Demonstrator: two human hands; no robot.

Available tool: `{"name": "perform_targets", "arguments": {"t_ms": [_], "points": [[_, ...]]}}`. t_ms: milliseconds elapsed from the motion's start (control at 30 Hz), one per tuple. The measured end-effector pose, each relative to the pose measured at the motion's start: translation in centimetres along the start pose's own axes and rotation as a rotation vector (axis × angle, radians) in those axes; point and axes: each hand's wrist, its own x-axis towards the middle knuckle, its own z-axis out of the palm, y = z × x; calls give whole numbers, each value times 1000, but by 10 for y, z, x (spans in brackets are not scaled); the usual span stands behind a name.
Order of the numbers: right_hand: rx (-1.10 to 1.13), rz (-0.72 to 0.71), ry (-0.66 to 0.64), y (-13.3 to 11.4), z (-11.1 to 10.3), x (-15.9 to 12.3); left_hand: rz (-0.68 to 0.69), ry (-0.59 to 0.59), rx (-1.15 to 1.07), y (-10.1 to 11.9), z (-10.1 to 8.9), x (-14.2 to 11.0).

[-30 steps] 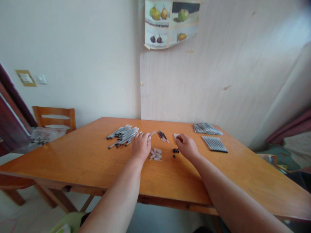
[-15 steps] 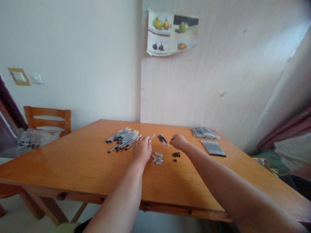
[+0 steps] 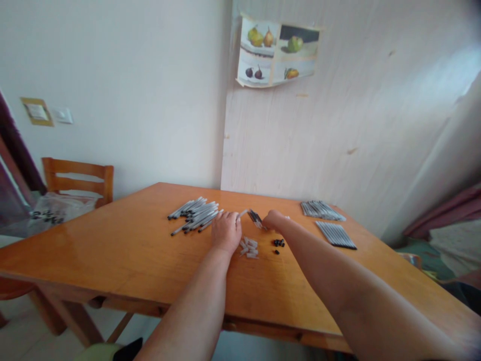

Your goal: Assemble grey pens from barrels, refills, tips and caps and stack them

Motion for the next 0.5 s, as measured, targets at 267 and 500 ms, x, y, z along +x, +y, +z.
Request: {"name": "perform_targets", "arguments": {"t_ms": [267, 500], "points": [[-95, 2, -87, -4, 0, 8, -12, -5, -18, 0, 2, 0], [-134, -12, -76, -6, 2, 16, 4, 7, -8, 0, 2, 1]]}}
